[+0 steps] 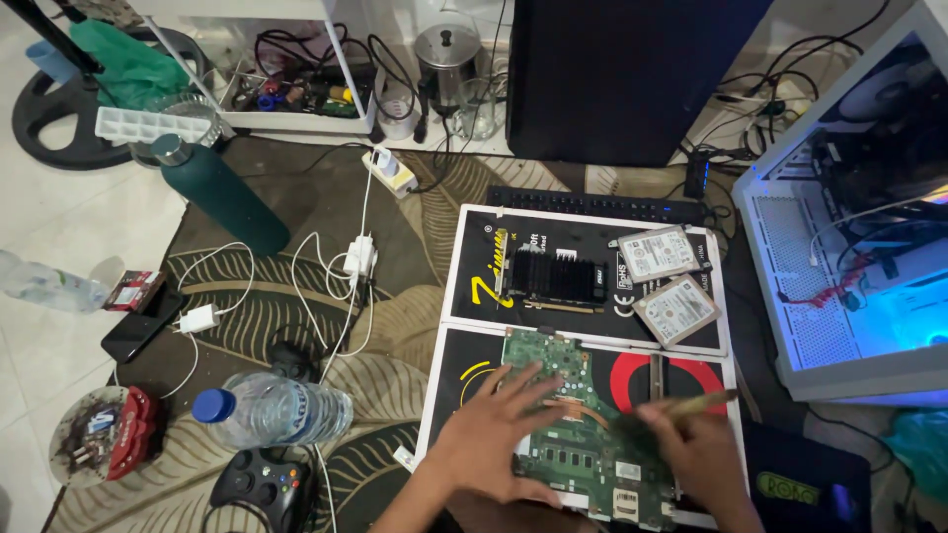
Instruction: Cleaning a computer motherboard using a small brush
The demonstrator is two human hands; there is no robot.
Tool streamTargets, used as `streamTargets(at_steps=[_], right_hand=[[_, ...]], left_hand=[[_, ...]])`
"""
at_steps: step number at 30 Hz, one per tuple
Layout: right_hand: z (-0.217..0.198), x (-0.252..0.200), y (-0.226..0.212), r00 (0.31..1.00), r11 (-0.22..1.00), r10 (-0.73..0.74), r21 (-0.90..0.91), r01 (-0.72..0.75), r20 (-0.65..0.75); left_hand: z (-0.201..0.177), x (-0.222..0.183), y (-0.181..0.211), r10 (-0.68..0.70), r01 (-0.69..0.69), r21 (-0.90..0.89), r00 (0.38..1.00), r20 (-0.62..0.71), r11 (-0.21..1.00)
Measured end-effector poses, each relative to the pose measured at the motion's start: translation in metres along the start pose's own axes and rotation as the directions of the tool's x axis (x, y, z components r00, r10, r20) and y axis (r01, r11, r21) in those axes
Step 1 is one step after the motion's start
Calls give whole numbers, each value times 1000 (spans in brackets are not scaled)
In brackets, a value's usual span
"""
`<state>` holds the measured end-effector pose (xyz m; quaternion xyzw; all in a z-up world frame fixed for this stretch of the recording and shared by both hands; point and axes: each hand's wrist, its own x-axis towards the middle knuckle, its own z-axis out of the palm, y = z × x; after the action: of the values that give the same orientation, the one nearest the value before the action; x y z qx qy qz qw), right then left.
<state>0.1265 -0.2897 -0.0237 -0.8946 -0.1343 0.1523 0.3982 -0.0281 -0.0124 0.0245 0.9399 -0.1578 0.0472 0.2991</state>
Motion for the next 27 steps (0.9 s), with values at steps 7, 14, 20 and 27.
streamTargets(at_steps=[7,14,20,27], right_hand=[[-1,-2,-45,771,989,-35,-89,119,636],[8,33,-32,956,945,-273,-156,288,111],[9,19,-107,511,801,-457,86,593,728],[22,54,-81,799,976,-178,0,218,575]], left_hand=[[4,7,-6,-109,98,126,991,83,987],[0,9,-6,-143,128,114,981,132,985],[5,10,-7,-160,146,116,980,119,982],[-8,14,1,-193,190,37,968,159,981]])
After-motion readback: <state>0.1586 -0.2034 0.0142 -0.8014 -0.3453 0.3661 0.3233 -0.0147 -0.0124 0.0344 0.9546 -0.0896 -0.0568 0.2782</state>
